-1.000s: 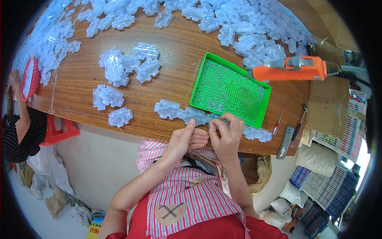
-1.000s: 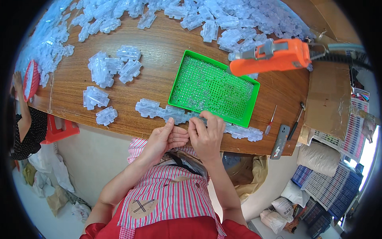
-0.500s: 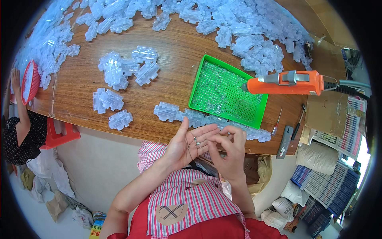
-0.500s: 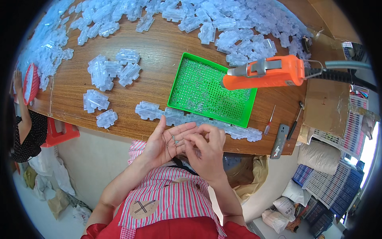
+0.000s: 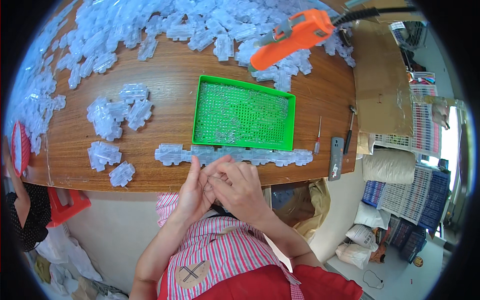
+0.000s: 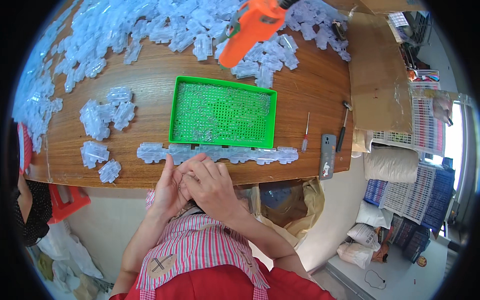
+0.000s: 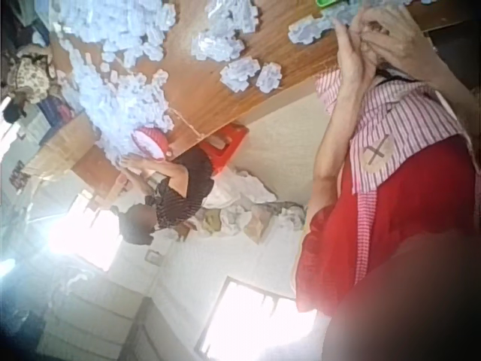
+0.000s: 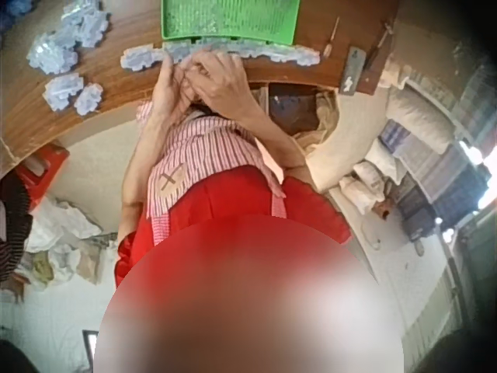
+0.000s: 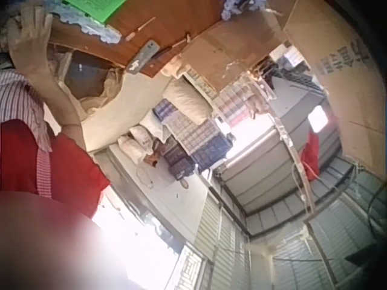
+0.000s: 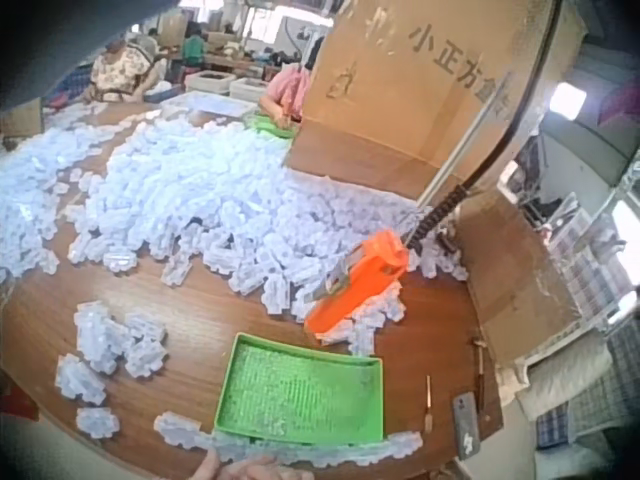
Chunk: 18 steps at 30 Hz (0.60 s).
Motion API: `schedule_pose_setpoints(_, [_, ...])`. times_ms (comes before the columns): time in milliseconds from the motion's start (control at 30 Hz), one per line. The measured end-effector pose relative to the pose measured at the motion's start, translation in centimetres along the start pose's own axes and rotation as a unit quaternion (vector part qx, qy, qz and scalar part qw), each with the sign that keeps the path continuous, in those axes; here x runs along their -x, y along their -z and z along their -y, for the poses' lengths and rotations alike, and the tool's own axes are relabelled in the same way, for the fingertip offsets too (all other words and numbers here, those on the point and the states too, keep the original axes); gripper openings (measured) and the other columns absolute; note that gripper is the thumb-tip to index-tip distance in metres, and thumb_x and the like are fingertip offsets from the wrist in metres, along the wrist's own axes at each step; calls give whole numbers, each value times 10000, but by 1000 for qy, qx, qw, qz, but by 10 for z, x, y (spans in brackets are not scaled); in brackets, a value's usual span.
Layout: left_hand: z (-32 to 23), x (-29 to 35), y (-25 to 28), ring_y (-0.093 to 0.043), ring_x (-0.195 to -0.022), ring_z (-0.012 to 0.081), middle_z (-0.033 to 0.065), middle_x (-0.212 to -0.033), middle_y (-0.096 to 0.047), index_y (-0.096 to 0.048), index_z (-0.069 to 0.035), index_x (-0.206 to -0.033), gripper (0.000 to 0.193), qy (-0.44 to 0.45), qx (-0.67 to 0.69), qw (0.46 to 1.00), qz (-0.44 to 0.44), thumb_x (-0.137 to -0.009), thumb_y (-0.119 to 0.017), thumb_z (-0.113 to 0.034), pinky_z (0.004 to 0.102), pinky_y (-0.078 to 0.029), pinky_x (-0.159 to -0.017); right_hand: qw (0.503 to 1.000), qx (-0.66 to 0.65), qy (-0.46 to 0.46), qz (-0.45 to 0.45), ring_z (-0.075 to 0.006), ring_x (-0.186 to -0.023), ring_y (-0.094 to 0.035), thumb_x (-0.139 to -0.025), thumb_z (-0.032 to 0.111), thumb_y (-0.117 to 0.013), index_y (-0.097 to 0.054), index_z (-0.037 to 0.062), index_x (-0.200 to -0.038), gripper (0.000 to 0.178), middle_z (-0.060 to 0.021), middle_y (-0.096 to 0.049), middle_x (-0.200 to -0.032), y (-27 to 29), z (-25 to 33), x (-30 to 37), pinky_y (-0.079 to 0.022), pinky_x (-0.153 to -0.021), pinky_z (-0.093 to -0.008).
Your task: The person fastens plastic parts using an electric tool, aligns them in a row on the table, and inserts small metal components into each part by hand.
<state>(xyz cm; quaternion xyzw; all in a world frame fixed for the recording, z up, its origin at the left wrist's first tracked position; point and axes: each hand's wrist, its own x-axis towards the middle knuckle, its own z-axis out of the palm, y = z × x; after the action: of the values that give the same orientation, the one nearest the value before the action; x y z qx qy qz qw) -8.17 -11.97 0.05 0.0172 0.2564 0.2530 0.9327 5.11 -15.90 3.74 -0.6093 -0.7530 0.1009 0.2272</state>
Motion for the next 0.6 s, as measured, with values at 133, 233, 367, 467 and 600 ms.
schedule_pose_setpoints(133, [0, -1, 3, -541, -1159, 211, 129, -1288, -521, -381, 21, -1355, 714, 4, 65, 997, 34, -975, -209, -559, 325, -458, -973, 997, -79, -24, -12, -222, -826, -533, -669, 107, -704, -636, 111, -836, 181, -29, -552, -961, 1, -3, -5, -375, -719, -378])
schedule_pose_setpoints(233, [-1, 0, -5, -606, -1035, 204, 151, -1134, -608, -498, 45, -1209, 528, -10, 28, 996, -90, -1002, -346, -416, 323, -501, -901, 975, -195, -79, -66, -234, -826, -521, -672, 56, -698, -619, 84, -803, 156, -41, -565, -932, 4, -7, -10, -393, -737, -365])
schedule_pose_setpoints(367, [8, 3, 14, -649, -893, 194, 124, -942, -657, -581, 13, -997, 379, -30, 10, 985, -168, -995, -419, -330, 307, -530, -826, 971, -151, -145, -115, -236, -791, -488, -673, 46, -718, -643, 71, -798, 148, -64, -523, -911, -12, -27, -11, -400, -713, -352])
schedule_pose_setpoints(467, [7, 6, 17, -659, -859, 186, 117, -946, -659, -583, 11, -1006, 412, -23, -7, 984, -179, -985, -441, -376, 287, -545, -784, 984, -118, -103, -85, -228, -777, -463, -671, 48, -720, -651, 79, -809, 157, -59, -521, -916, -21, -32, -17, -383, -707, -345])
schedule_pose_setpoints(600, [2, 8, 11, -656, -890, 183, 119, -971, -659, -582, 19, -1042, 447, -27, -18, 981, -192, -979, -446, -402, 286, -542, -806, 987, -104, -98, -69, -226, -771, -451, -671, 47, -720, -652, 92, -810, 161, -54, -521, -918, -25, -28, -19, -375, -702, -343])
